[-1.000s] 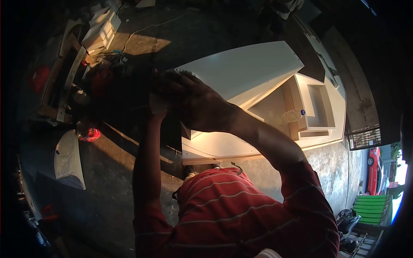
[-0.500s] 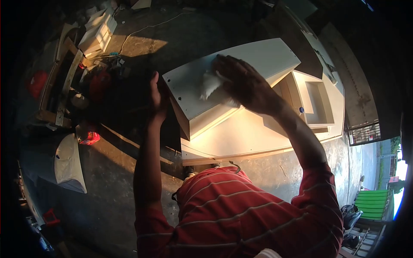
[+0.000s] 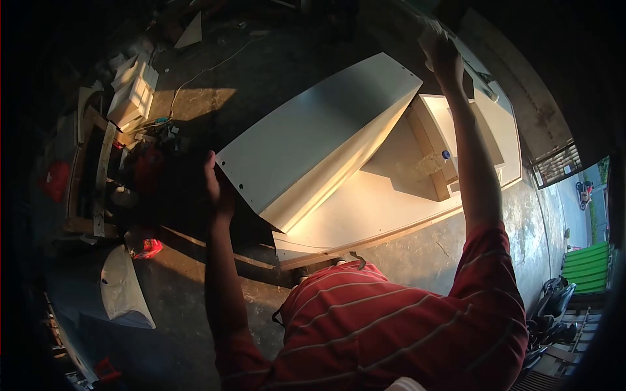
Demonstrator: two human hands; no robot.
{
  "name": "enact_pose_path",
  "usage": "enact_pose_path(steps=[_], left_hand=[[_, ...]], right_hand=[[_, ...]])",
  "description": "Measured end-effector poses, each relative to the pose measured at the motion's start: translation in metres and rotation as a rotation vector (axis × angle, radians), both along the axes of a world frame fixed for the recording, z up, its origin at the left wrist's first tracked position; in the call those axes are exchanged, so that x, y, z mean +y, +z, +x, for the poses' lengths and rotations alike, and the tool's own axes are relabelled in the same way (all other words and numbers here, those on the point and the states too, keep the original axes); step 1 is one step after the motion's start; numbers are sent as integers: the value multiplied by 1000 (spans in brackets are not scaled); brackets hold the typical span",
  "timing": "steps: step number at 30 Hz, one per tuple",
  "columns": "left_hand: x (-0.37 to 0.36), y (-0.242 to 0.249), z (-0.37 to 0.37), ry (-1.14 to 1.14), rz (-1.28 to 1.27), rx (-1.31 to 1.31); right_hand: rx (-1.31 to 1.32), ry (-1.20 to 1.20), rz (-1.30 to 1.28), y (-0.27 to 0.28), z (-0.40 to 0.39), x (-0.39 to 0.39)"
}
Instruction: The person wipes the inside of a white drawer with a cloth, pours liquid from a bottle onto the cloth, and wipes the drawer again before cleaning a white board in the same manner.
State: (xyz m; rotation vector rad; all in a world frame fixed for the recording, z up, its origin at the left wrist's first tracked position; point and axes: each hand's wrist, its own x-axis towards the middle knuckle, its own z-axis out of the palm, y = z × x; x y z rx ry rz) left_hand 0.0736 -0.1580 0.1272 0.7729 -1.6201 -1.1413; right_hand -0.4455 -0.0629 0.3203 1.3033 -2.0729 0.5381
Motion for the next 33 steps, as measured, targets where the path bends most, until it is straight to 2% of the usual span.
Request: enact_pose_path(steps=[1, 3, 4, 5, 7, 8, 10, 11, 12, 13, 14, 15, 16, 17, 19, 20, 22, 23, 25, 27, 28, 29, 30, 31, 33], left_hand=[[1, 2, 1, -9, -3, -6], [4, 7, 4, 47, 40, 93], [20, 30, -4, 26, 99, 143], [19, 28, -3, 6, 93, 132], [14, 34, -3, -134, 219, 207], [18, 42, -6, -160, 361, 286], [19, 50, -5, -193, 432, 328], [20, 54, -4, -211, 506, 386], [23, 56, -8, -111, 409, 314], [23, 58, -8, -120, 401, 304], [23, 60, -8, -126, 503, 371], [23, 62, -9, -133, 604, 438], [20, 59, -9, -142, 596, 438], [16, 53, -9, -119, 563, 426], [16, 50, -2, -97, 536, 398], [15, 53, -1, -192, 598, 455], [17, 62, -5, -303, 663, 489], [23, 68, -10, -227, 616, 473], [31, 79, -17, -166, 566, 445], [36, 86, -20, -160, 517, 397], [33, 82, -16, -167, 515, 390], [27, 74, -10, -238, 591, 461], [22, 70, -7, -310, 665, 534], [20, 72, -10, -312, 658, 532], [24, 72, -8, -198, 644, 480]], right_hand=[[269, 53, -42, 2, 11, 0], [364, 308, 124, -5, 61, 1], [79, 546, 159, -29, 82, 0], [-212, 777, 182, -52, 100, 2], [65, 694, 177, -57, 133, 23], [25, 669, 196, -59, 122, 24], [107, 695, 179, -70, 54, 12], [245, 634, 218, -63, 21, 14], [343, 600, 230, -65, -21, 13], [355, 426, 410, -59, -46, 24], [-63, 196, 422, -46, -40, 36], [40, 186, 97, -85, -115, 32], [-11, 183, -7, -73, -120, 42], [-220, -40, -101, -49, -99, 52], [-519, 116, -490, -43, -115, 53], [-853, 196, -602, -17, -75, 67], [-817, 190, -691, -10, -27, 61], [-769, 198, -765, -9, -15, 56], [-46, 209, -295, -29, -16, 37], [-86, 565, -215, -47, 26, 22], [10, 401, 97, -73, 42, 15], [97, 463, 61, -79, 53, 12], [93, 477, 218, -67, 71, 18], [197, 578, 224, -68, 83, 17], [113, 553, 243, -64, 93, 19]])
